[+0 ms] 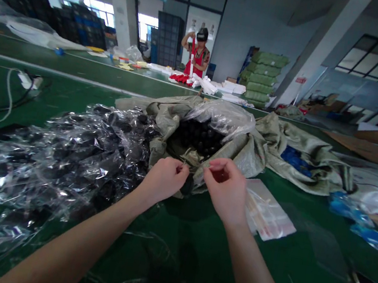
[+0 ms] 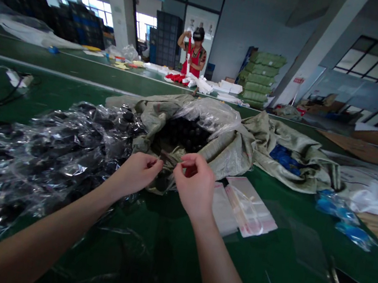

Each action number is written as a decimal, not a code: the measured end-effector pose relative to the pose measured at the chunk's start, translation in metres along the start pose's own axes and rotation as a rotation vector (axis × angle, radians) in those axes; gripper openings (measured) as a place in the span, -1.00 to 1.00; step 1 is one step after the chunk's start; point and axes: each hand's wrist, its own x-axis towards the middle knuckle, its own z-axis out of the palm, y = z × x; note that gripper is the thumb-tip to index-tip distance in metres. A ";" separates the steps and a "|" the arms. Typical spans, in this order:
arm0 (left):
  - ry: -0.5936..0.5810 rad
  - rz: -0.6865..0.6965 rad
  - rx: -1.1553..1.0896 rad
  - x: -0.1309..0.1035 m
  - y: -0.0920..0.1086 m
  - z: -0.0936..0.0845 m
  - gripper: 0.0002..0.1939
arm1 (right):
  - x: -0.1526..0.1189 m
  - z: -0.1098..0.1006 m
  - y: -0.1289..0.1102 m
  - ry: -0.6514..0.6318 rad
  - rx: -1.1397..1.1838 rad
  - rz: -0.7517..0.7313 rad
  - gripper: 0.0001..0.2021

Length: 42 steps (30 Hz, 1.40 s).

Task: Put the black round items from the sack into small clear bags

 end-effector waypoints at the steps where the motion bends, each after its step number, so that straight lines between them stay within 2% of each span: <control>1: 0.004 0.000 -0.008 -0.001 0.001 -0.001 -0.59 | -0.001 -0.001 -0.002 -0.015 -0.009 -0.008 -0.88; 5: -0.009 0.021 -0.017 -0.007 0.007 -0.008 -0.58 | -0.005 -0.002 -0.011 -0.054 -0.045 -0.030 -0.88; 11: -0.022 0.039 0.002 -0.017 0.012 -0.019 -0.57 | -0.013 -0.005 -0.024 -0.011 -0.060 -0.083 -0.90; 21: -0.030 0.010 0.207 -0.010 0.006 -0.010 -0.62 | -0.010 0.002 -0.011 -0.102 -0.056 -0.031 -0.84; 25: -0.088 0.014 0.241 -0.012 0.010 -0.012 -0.64 | -0.007 -0.003 -0.010 -0.128 -0.069 0.003 -0.82; 29: -0.231 0.007 0.160 -0.008 0.009 -0.010 -0.56 | 0.000 -0.003 0.017 -0.235 0.093 0.170 -0.79; 31: -0.316 0.007 0.124 -0.002 0.002 -0.008 -0.48 | 0.001 0.000 0.037 -0.323 0.237 0.295 -0.78; 33: -0.373 0.031 0.124 0.007 -0.009 -0.008 -0.44 | 0.002 0.004 0.057 -0.360 0.305 0.352 -0.78; 37: -0.394 0.160 0.120 0.023 -0.035 -0.013 -0.56 | 0.003 0.006 0.078 -0.383 0.254 0.318 -0.78; 40: -0.433 0.211 0.073 0.029 -0.046 -0.009 -0.62 | 0.005 0.003 0.079 -0.392 0.206 0.295 -0.80; 42: -0.444 0.210 0.073 0.029 -0.047 -0.002 -0.61 | 0.006 0.001 0.077 -0.399 0.163 0.280 -0.80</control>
